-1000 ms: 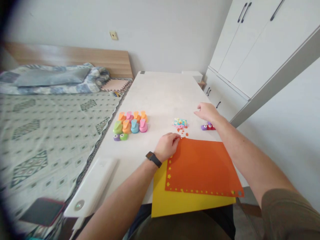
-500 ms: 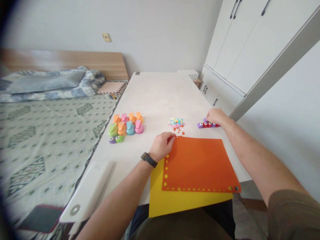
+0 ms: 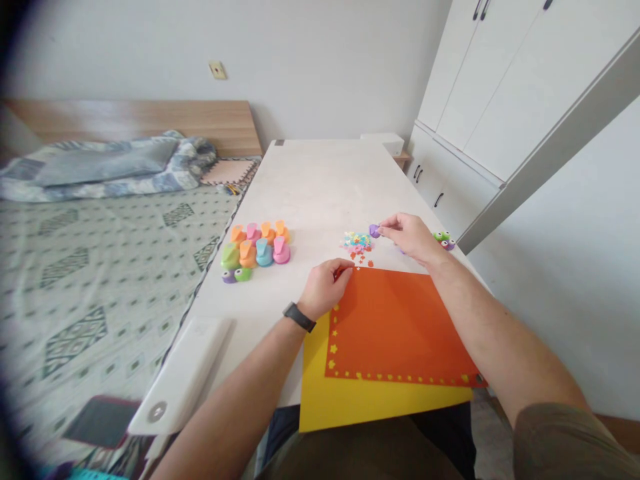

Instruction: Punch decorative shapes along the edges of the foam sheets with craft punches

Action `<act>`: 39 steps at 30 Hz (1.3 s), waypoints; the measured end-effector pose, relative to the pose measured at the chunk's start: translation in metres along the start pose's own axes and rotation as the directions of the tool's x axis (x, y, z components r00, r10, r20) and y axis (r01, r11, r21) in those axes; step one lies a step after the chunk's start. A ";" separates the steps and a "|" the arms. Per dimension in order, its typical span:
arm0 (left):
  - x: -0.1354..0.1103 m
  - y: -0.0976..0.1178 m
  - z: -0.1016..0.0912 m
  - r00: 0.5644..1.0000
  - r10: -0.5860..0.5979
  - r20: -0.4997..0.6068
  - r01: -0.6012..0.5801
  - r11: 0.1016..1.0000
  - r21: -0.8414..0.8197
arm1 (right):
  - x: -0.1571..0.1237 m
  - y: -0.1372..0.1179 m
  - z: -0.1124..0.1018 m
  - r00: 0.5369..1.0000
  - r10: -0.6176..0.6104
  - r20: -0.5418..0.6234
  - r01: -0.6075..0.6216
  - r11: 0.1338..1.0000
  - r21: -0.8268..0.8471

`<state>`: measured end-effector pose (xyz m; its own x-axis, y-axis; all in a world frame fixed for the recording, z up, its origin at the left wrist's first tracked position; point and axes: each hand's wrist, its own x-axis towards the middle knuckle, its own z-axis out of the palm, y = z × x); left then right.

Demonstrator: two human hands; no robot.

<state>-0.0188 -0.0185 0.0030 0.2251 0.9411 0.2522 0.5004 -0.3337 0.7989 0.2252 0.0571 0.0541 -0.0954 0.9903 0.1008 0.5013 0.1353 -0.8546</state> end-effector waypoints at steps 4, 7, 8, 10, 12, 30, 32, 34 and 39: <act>0.000 0.001 -0.001 0.998 -0.060 -0.011 0.059 0.997 -0.046 | -0.008 -0.011 0.026 0.998 -0.051 0.044 0.042 0.983 0.176; 0.000 0.001 -0.003 0.996 -0.084 -0.027 0.082 0.994 -0.075 | -0.011 -0.010 0.034 0.993 -0.058 0.102 0.029 0.965 0.261; 0.001 0.001 -0.004 0.995 -0.096 -0.032 0.093 0.993 -0.079 | -0.011 -0.009 0.035 0.992 -0.058 0.111 0.026 0.963 0.268; 0.001 0.002 -0.006 0.992 -0.122 -0.039 0.118 0.989 -0.083 | -0.013 -0.005 0.036 0.992 -0.052 0.111 0.022 0.966 0.256; 0.002 0.003 -0.007 0.989 -0.143 -0.044 0.139 0.986 -0.095 | -0.016 -0.002 0.035 0.992 -0.042 0.119 0.013 0.970 0.241; 0.003 0.003 -0.004 0.984 -0.173 -0.036 0.168 0.980 -0.103 | -0.031 0.011 0.035 0.931 -0.104 0.351 0.023 0.974 0.227; 0.003 0.003 -0.004 0.984 -0.175 -0.038 0.171 0.980 -0.101 | -0.031 0.013 0.037 0.926 -0.104 0.364 0.029 0.978 0.205; 0.003 0.003 -0.004 0.984 -0.175 -0.037 0.170 0.980 -0.098 | -0.031 0.014 0.038 0.918 -0.107 0.381 0.038 0.982 0.186; 0.002 0.003 -0.003 0.987 -0.157 -0.041 0.153 0.985 -0.085 | -0.031 0.017 0.039 0.896 -0.110 0.430 0.026 0.980 0.198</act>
<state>-0.0193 -0.0172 0.0078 0.1093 0.9832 0.1463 0.4557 -0.1804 0.8717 0.2029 0.0274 0.0164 -0.5110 0.8589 -0.0345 0.3183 0.1517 -0.9358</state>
